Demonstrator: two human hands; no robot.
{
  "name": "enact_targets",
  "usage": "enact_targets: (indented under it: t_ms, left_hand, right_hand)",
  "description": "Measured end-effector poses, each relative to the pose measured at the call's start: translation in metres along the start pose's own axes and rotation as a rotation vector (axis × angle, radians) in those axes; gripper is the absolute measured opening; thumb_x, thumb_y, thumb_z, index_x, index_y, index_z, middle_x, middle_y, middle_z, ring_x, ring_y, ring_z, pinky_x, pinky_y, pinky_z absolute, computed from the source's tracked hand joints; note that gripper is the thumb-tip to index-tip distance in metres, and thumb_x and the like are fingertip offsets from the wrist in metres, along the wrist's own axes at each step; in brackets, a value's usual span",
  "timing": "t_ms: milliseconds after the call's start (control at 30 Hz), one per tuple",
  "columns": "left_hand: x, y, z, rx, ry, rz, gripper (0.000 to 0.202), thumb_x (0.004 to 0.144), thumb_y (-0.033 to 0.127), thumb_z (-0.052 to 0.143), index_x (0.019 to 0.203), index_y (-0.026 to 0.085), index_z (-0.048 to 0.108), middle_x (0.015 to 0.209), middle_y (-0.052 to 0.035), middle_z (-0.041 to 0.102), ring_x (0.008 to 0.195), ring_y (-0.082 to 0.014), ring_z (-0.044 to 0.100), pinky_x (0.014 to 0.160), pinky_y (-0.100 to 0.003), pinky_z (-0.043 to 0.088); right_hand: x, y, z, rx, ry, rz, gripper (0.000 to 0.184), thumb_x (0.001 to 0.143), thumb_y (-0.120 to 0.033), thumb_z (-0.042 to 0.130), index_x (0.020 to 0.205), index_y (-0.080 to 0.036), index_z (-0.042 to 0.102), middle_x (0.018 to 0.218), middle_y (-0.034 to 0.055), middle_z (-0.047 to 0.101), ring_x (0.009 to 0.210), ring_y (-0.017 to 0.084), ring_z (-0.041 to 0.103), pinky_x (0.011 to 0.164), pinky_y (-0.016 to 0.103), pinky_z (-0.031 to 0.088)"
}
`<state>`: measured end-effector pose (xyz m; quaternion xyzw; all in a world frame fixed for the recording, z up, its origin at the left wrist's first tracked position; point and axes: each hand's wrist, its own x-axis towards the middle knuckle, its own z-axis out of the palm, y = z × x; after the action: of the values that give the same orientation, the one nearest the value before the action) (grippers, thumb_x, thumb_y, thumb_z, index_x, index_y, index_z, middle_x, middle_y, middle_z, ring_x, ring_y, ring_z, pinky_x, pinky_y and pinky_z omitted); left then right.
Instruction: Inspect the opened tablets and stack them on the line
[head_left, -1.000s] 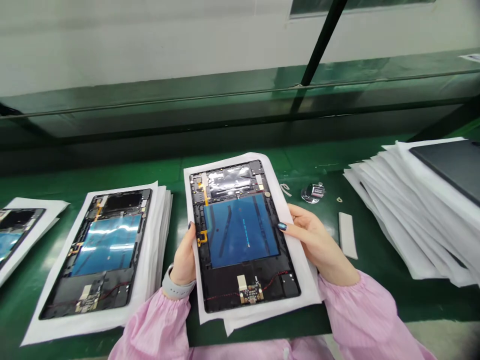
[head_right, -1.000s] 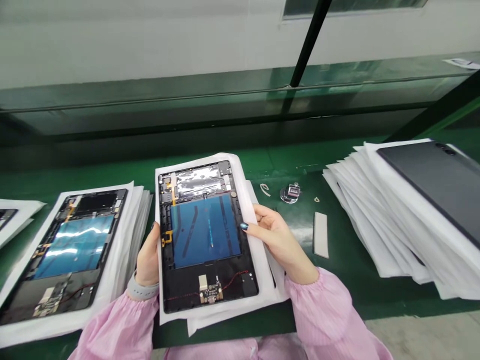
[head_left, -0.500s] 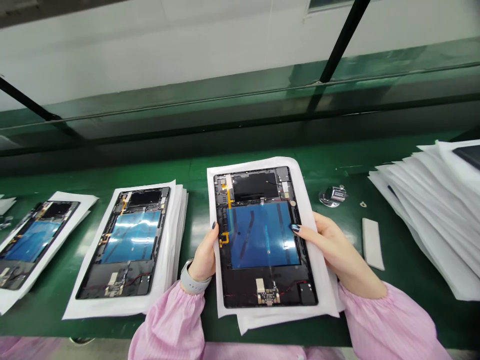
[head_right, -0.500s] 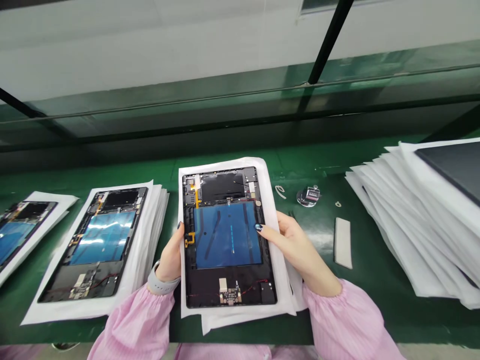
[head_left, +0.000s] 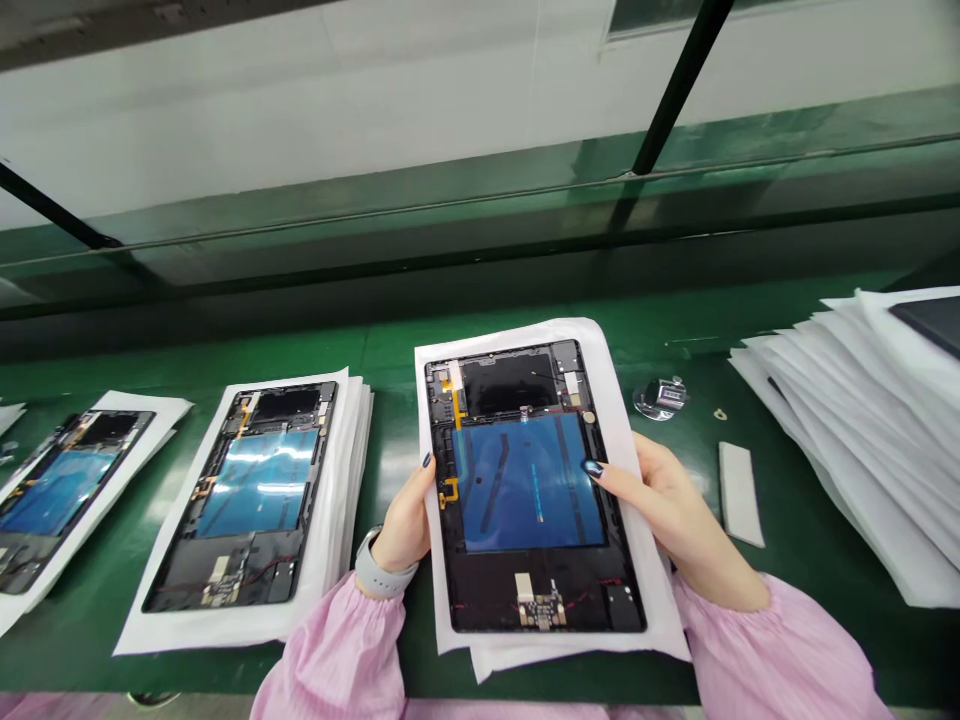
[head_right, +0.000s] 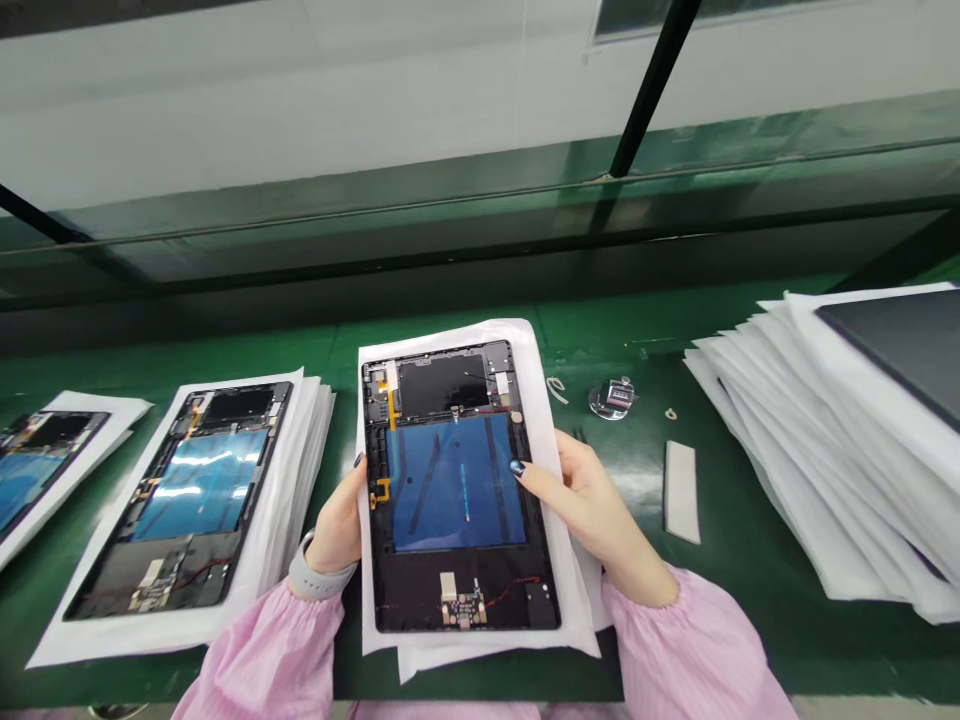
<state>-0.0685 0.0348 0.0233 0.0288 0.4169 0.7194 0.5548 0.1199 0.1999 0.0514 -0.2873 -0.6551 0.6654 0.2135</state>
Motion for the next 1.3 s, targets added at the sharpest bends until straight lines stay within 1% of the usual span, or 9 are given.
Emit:
enact_targets:
  t_ms: [167,333,533,700,867,1033,1133,1233,1300]
  left_hand:
    - [-0.001,0.002,0.003,-0.001,0.003,0.023,0.038,0.063,0.051,0.086,0.085,0.021,0.081,0.098,-0.0091,0.081,0.127,-0.041,0.057,0.108,-0.053,0.048]
    - [-0.002,0.005,0.004,0.01,-0.028,0.048,0.035,0.065,0.051,0.085,0.085,0.022,0.082,0.098,-0.0071,0.081,0.128,-0.0385,0.057,0.111,-0.05,0.045]
    - [-0.002,0.003,0.0,-0.037,-0.039,0.03,0.028,0.066,0.047,0.084,0.079,0.023,0.081,0.086,-0.0056,0.081,0.123,-0.0385,0.061,0.111,-0.048,0.046]
    - [-0.001,0.003,-0.006,-0.036,0.001,0.03,0.017,0.074,0.035,0.074,0.077,0.02,0.08,0.079,-0.0057,0.081,0.118,-0.0361,0.065,0.109,-0.045,0.047]
    - [-0.001,0.002,-0.007,-0.099,0.031,0.006,0.014,0.077,0.027,0.069,0.078,0.017,0.079,0.073,-0.0053,0.079,0.114,-0.0347,0.067,0.106,-0.043,0.049]
    - [-0.001,0.002,-0.007,-0.093,0.047,0.017,0.014,0.075,0.03,0.07,0.073,0.018,0.077,0.082,-0.0071,0.081,0.112,-0.0361,0.068,0.102,-0.044,0.053]
    - [-0.001,0.002,-0.006,-0.076,0.031,0.017,0.013,0.074,0.03,0.07,0.074,0.019,0.077,0.081,-0.0067,0.08,0.109,-0.036,0.07,0.101,-0.044,0.053]
    - [-0.001,0.002,-0.005,-0.058,0.024,0.026,0.013,0.074,0.03,0.069,0.07,0.02,0.077,0.074,-0.0051,0.079,0.103,-0.0343,0.072,0.099,-0.044,0.054]
    - [-0.001,0.002,-0.004,-0.038,0.016,0.048,0.013,0.072,0.032,0.072,0.066,0.021,0.076,0.064,-0.0025,0.076,0.093,-0.0325,0.075,0.095,-0.042,0.057]
  right_hand:
    - [-0.003,0.001,-0.001,-0.053,0.001,-0.06,0.036,0.085,-0.049,0.069,0.107,-0.021,0.071,0.086,0.0042,0.075,0.077,0.025,0.07,0.068,0.032,0.058]
    - [-0.004,-0.002,0.001,0.049,-0.017,-0.004,0.035,0.085,-0.05,0.071,0.106,-0.022,0.072,0.089,0.0046,0.076,0.075,0.024,0.07,0.064,0.03,0.057]
    - [-0.007,-0.006,0.004,0.252,-0.03,0.084,0.051,0.081,-0.048,0.076,0.125,-0.026,0.063,0.106,0.0065,0.076,0.086,0.026,0.073,0.073,0.034,0.06]
    - [-0.008,-0.007,0.005,0.293,-0.024,0.049,0.049,0.08,-0.044,0.079,0.123,-0.027,0.063,0.112,0.0065,0.075,0.096,0.027,0.072,0.082,0.036,0.06]
    - [-0.007,-0.007,0.004,0.289,-0.022,0.014,0.05,0.081,-0.045,0.078,0.124,-0.025,0.064,0.115,0.0079,0.074,0.099,0.028,0.071,0.087,0.036,0.058]
    - [-0.009,-0.008,0.005,0.291,-0.013,0.018,0.05,0.08,-0.045,0.079,0.123,-0.025,0.065,0.112,0.0075,0.075,0.094,0.027,0.072,0.08,0.034,0.06]
    - [-0.009,-0.008,0.005,0.296,-0.012,0.019,0.051,0.079,-0.045,0.08,0.123,-0.025,0.065,0.112,0.008,0.075,0.093,0.027,0.072,0.077,0.032,0.06]
    - [-0.009,-0.007,0.005,0.28,0.001,0.014,0.05,0.08,-0.045,0.079,0.123,-0.024,0.065,0.111,0.0085,0.075,0.092,0.027,0.073,0.076,0.033,0.06]
    - [-0.009,-0.007,0.005,0.264,0.011,0.008,0.05,0.081,-0.045,0.078,0.124,-0.023,0.065,0.108,0.0087,0.076,0.089,0.027,0.073,0.075,0.033,0.06]
